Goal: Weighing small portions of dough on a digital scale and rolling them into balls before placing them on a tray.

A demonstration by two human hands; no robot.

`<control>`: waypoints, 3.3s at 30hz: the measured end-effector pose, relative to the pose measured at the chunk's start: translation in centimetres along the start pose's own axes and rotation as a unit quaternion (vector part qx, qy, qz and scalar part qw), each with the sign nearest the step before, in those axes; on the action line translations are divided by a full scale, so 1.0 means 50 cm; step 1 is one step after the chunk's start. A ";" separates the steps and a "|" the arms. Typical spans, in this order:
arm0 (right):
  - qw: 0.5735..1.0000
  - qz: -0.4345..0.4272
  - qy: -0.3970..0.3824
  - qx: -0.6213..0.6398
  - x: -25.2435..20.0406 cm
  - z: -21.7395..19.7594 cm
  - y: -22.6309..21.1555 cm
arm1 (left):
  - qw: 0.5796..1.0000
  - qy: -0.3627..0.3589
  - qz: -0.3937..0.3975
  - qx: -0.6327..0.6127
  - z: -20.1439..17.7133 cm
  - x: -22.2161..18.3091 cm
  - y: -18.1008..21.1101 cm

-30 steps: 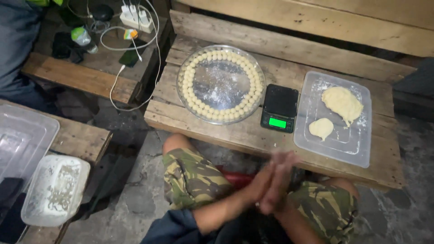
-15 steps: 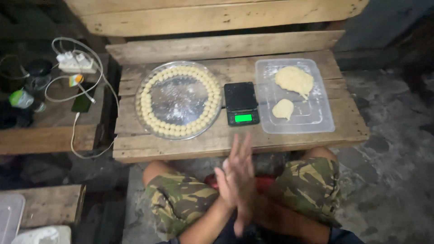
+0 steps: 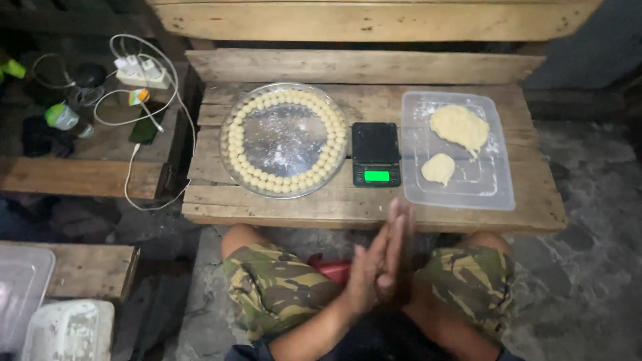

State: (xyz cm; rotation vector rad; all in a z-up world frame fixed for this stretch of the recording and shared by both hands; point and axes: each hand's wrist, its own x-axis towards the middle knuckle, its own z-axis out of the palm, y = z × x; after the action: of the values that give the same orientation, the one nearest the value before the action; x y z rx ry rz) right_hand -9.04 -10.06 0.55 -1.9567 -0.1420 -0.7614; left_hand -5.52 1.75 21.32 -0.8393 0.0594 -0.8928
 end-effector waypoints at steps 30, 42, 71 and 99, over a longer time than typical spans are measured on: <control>0.971 -0.176 -0.104 -0.127 0.065 -0.019 -0.064 | 0.660 0.199 0.152 0.708 -0.073 0.002 0.087; 0.783 -0.125 0.306 -0.527 0.214 0.047 -0.257 | 0.693 0.206 0.107 0.683 -0.064 0.010 0.074; 0.899 -0.243 -0.063 -0.358 0.113 -0.015 -0.017 | 0.427 0.089 0.141 0.889 -0.156 -0.057 0.177; 0.943 0.108 0.191 -0.250 0.216 -0.274 0.182 | 0.626 0.443 0.419 0.487 0.195 0.319 0.684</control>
State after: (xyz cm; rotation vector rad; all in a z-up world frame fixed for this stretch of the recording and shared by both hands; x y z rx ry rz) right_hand -2.90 -28.44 3.96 -2.1968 0.5413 -1.0870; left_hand 31.15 8.10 9.76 0.7309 0.7126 -0.2253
